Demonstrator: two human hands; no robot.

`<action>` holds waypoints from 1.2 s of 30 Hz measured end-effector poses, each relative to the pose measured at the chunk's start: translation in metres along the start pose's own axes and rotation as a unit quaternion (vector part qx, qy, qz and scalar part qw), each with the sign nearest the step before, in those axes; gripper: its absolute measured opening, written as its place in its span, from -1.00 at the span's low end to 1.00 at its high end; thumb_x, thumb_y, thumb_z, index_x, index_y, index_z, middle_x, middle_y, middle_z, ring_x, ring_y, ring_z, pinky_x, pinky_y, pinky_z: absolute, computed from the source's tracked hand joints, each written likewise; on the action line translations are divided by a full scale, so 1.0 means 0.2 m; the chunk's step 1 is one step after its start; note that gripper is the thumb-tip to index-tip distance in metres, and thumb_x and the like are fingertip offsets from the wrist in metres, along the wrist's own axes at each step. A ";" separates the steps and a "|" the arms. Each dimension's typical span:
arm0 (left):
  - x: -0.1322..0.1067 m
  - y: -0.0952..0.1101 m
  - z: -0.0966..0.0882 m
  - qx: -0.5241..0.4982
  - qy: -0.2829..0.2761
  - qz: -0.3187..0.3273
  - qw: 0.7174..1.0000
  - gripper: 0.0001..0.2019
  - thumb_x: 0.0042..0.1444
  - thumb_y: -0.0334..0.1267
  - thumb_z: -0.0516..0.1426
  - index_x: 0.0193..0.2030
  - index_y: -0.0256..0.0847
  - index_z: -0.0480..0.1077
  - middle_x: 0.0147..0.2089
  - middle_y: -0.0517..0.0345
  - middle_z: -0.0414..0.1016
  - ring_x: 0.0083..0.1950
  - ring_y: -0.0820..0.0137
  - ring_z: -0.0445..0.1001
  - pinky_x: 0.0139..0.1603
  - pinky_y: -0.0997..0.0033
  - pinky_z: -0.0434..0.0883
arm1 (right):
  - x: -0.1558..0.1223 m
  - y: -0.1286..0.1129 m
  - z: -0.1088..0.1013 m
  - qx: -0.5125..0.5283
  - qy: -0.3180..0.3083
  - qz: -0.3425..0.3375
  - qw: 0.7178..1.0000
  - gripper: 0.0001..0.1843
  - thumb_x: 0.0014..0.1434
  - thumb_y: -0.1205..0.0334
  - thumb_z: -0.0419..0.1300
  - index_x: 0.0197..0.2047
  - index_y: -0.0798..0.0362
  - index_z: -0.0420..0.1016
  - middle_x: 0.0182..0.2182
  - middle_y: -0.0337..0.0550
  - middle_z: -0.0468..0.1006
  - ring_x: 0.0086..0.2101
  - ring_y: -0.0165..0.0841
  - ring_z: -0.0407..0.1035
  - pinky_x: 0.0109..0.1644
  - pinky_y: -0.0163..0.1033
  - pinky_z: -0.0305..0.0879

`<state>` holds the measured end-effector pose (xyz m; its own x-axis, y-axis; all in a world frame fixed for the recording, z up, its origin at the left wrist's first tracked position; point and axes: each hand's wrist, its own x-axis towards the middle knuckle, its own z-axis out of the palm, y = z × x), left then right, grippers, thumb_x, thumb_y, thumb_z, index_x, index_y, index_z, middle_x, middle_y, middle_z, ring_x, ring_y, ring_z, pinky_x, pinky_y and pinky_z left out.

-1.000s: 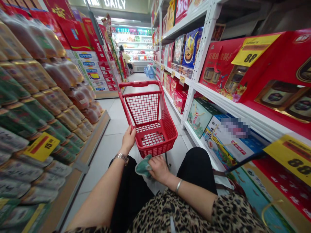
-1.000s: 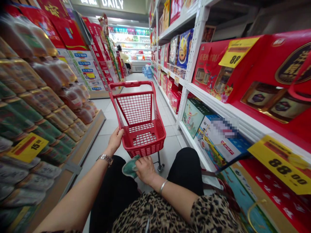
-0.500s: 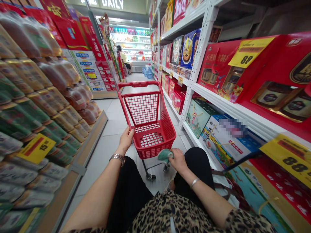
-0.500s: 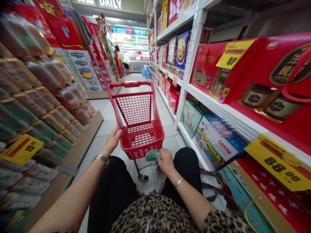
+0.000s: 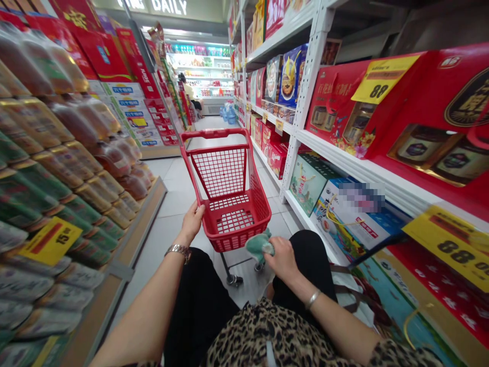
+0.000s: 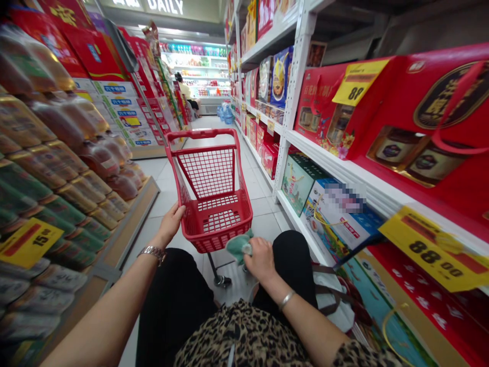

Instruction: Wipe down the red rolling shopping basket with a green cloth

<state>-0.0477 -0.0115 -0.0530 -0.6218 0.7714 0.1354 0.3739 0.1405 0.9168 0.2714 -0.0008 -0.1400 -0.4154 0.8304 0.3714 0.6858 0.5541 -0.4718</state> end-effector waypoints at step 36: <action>-0.10 0.01 0.04 -0.090 -0.072 -0.007 0.993 -0.34 0.11 0.02 0.13 0.31 -0.27 0.43 0.39 -0.04 0.43 0.41 0.10 0.36 0.48 0.11 0.20 | 0.30 -0.06 -0.37 0.066 0.129 0.086 0.986 -0.81 0.11 0.18 0.23 -0.17 -0.01 0.46 -0.25 -0.12 0.55 -0.20 -0.19 0.43 -0.10 -0.17 0.32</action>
<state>-0.0291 -0.0218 -0.0565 -0.5160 0.8530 0.0781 0.2288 0.0494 0.9722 0.2818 0.0371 -0.0530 -0.1219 0.8799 0.4592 0.6422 0.4227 -0.6394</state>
